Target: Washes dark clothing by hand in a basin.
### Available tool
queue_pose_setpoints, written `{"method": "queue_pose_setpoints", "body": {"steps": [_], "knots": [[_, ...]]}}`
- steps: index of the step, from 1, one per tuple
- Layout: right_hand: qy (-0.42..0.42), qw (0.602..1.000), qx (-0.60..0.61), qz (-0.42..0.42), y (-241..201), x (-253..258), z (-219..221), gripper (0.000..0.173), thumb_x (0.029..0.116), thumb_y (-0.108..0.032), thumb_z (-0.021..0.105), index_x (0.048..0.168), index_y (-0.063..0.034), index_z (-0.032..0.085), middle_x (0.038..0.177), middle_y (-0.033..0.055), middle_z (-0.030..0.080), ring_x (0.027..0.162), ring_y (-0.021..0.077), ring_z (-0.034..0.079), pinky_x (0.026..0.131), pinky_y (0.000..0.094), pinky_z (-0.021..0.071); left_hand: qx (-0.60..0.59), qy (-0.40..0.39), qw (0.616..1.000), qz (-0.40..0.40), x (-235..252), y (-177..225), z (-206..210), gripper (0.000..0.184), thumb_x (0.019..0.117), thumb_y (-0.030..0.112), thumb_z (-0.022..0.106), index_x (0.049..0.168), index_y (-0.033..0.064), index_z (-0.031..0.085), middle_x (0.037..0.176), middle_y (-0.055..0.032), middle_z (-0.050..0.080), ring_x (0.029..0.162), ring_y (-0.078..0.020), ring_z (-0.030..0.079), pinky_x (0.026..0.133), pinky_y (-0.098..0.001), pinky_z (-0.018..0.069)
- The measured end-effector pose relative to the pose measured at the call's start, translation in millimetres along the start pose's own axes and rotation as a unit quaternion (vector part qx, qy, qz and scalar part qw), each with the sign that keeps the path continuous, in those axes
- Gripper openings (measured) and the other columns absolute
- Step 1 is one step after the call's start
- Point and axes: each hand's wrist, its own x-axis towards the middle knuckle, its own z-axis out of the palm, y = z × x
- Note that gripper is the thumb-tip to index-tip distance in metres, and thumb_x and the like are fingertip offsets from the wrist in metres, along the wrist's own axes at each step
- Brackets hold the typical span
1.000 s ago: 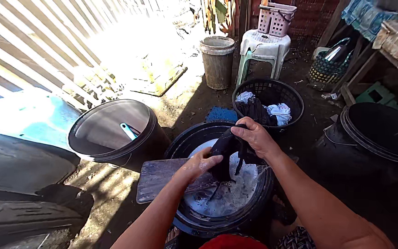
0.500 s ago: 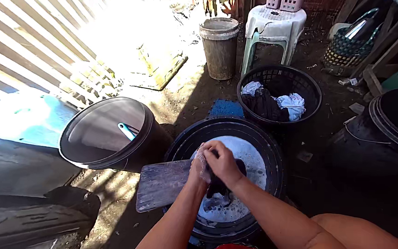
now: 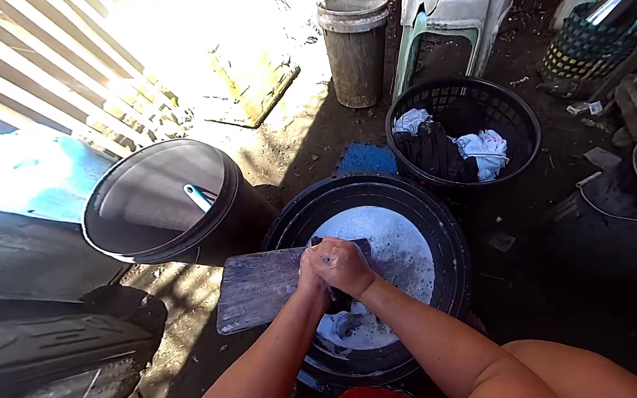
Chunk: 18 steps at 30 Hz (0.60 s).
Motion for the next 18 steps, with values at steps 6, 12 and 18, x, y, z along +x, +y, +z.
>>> {"method": "queue_pose_setpoints", "body": {"steps": [6,12,18], "knots": [[-0.004,0.915,0.024,0.403,91.7,11.1,-55.5,0.047,0.1111,-0.031,0.043,0.107,0.0108,0.065,0.107,0.0242,0.063,0.097,0.0316,0.062,0.088,0.0491,0.0504,0.235,0.073,0.969,0.009,30.9,23.2,-83.5,0.046,0.1047,0.03,0.055,0.146,0.0136,0.046,0.13,-0.0147,0.061,0.114,-0.0247,0.062,0.093,-0.0485,0.052],[0.13,0.854,-0.048,0.501,153.9,-58.5,-91.9,0.047,0.1128,-0.026,0.035,0.127,0.0087,0.063,0.131,0.029,0.062,0.125,0.0387,0.058,0.109,0.0526,0.0427,0.514,0.032,0.842,0.162,47.1,-5.5,-135.0,0.031,0.105,0.013,0.052,0.129,-0.0022,0.065,0.142,-0.0225,0.057,0.138,-0.0383,0.049,0.115,-0.0569,0.0353],[0.107,0.636,0.162,0.747,159.6,-124.8,-71.2,0.033,0.1095,-0.025,0.044,0.13,-0.0009,0.052,0.102,0.012,0.06,0.087,0.0196,0.062,0.077,0.0398,0.0535,0.644,-0.149,0.673,0.332,72.7,-40.2,-91.9,0.023,0.0992,0.005,0.058,0.114,0.0057,0.075,0.123,-0.0145,0.069,0.127,-0.0337,0.059,0.11,-0.0549,0.0441]]}}
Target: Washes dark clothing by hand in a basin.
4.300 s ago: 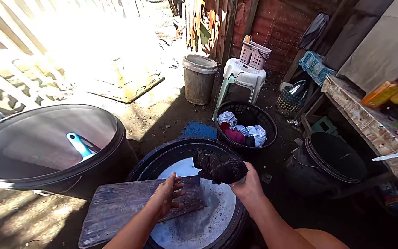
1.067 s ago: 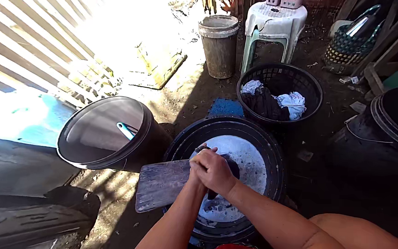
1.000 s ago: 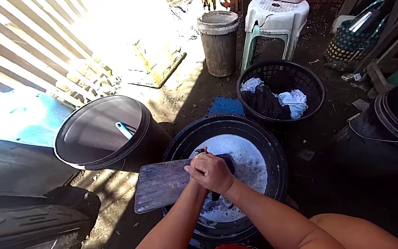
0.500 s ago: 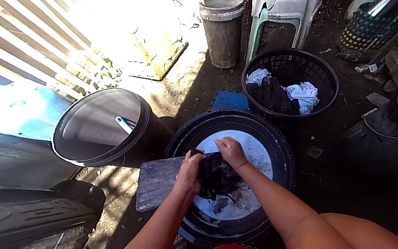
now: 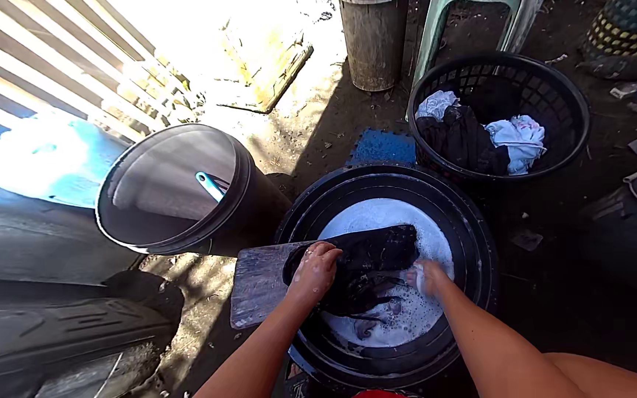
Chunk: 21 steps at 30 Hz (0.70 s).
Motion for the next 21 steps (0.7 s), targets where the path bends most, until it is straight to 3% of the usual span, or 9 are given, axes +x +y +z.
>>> {"method": "queue_pose_setpoints", "body": {"steps": [2,4,7,9,12,15,18,19,21], "knots": [[-0.182,0.981,-0.007,0.066,-19.8,-21.4,31.1,0.029,0.1085,-0.025,0.046,0.124,-0.0017,0.054,0.091,0.0127,0.063,0.074,0.0231,0.066,0.07,0.0412,0.0592,0.102,-0.125,0.987,-0.017,13.8,-6.1,13.1,0.028,0.1007,0.014,0.058,0.125,0.01,0.071,0.145,-0.0094,0.058,0.146,-0.0323,0.041,0.12,-0.0623,0.0247],[-0.314,0.939,-0.143,-0.013,-53.2,-54.2,64.5,0.028,0.1061,-0.012,0.049,0.129,0.0019,0.057,0.108,0.0167,0.066,0.088,0.0243,0.067,0.078,0.04,0.0579,0.142,-0.192,0.97,-0.05,23.5,-9.8,18.6,0.025,0.1021,0.018,0.057,0.119,0.0076,0.072,0.149,-0.0095,0.055,0.15,-0.0331,0.034,0.122,-0.0669,0.0152],[-0.354,0.795,-0.431,-0.239,-89.0,-88.8,93.4,0.072,0.0929,-0.001,0.069,0.158,-0.0073,0.038,0.155,0.0203,0.045,0.138,0.031,0.05,0.113,0.0484,0.0431,0.042,-0.169,0.983,-0.063,38.5,8.1,1.8,0.024,0.1029,0.012,0.055,0.112,0.0018,0.074,0.125,-0.0177,0.069,0.129,-0.0362,0.057,0.116,-0.0625,0.0322],[-0.307,0.743,-0.493,-0.332,-88.5,-94.0,96.6,0.085,0.0891,-0.01,0.077,0.161,-0.0093,0.031,0.164,0.019,0.034,0.151,0.0327,0.035,0.121,0.0565,0.0294,-0.115,-0.168,0.974,-0.1,52.3,41.2,-28.5,0.028,0.1069,0.018,0.053,0.117,-0.0009,0.072,0.119,-0.0219,0.07,0.119,-0.0364,0.064,0.106,-0.059,0.0444],[-0.167,0.753,-0.454,-0.446,-78.0,-69.8,81.9,0.041,0.0933,-0.006,0.067,0.134,-0.0054,0.067,0.148,0.0129,0.058,0.145,0.0321,0.046,0.116,0.0693,0.0259,-0.33,-0.116,0.922,-0.163,55.3,87.4,-81.6,0.022,0.1064,0.021,0.055,0.104,0.004,0.069,0.092,-0.0093,0.066,0.083,-0.018,0.06,0.077,-0.0412,0.0488],[-0.116,0.798,-0.434,-0.401,-95.5,-49.0,51.1,0.038,0.0964,-0.003,0.06,0.133,-0.0065,0.069,0.145,0.0085,0.061,0.146,0.0302,0.044,0.12,0.0666,0.0212,-0.559,0.027,0.805,-0.199,42.0,85.5,-111.4,0.016,0.103,0.012,0.056,0.093,0.011,0.068,0.075,0.0032,0.066,0.065,-0.0033,0.062,0.06,-0.0227,0.055],[-0.213,0.913,-0.172,-0.302,-124.7,-75.0,22.6,0.037,0.0888,0.008,0.059,0.125,0.0001,0.066,0.118,0.0108,0.069,0.109,0.0164,0.063,0.095,0.0387,0.0508,-0.709,0.162,0.667,-0.163,25.8,62.4,-113.2,0.027,0.1013,0.01,0.047,0.086,0.0163,0.068,0.078,0.0054,0.068,0.074,-0.0038,0.065,0.072,-0.0242,0.0579],[-0.266,0.915,-0.049,-0.298,-127.3,-79.2,16.8,0.039,0.081,0.003,0.054,0.118,-0.0017,0.061,0.105,0.007,0.069,0.095,0.0125,0.065,0.083,0.0341,0.0558,-0.743,0.192,0.619,-0.167,22.3,58.8,-106.4,0.028,0.1015,0.012,0.045,0.084,0.0174,0.067,0.08,0.0046,0.068,0.079,-0.0061,0.066,0.078,-0.0277,0.0576],[-0.333,0.887,0.12,-0.296,-129.0,-87.7,22.3,0.044,0.0798,-0.02,0.058,0.123,-0.011,0.059,0.11,0.0042,0.072,0.1,0.0132,0.068,0.087,0.0367,0.0582,-0.789,0.216,0.53,-0.224,22.4,67.3,-88.6,0.023,0.1024,0.021,0.043,0.086,0.0175,0.059,0.085,-0.0003,0.067,0.087,-0.0135,0.067,0.084,-0.0375,0.0568]]}}
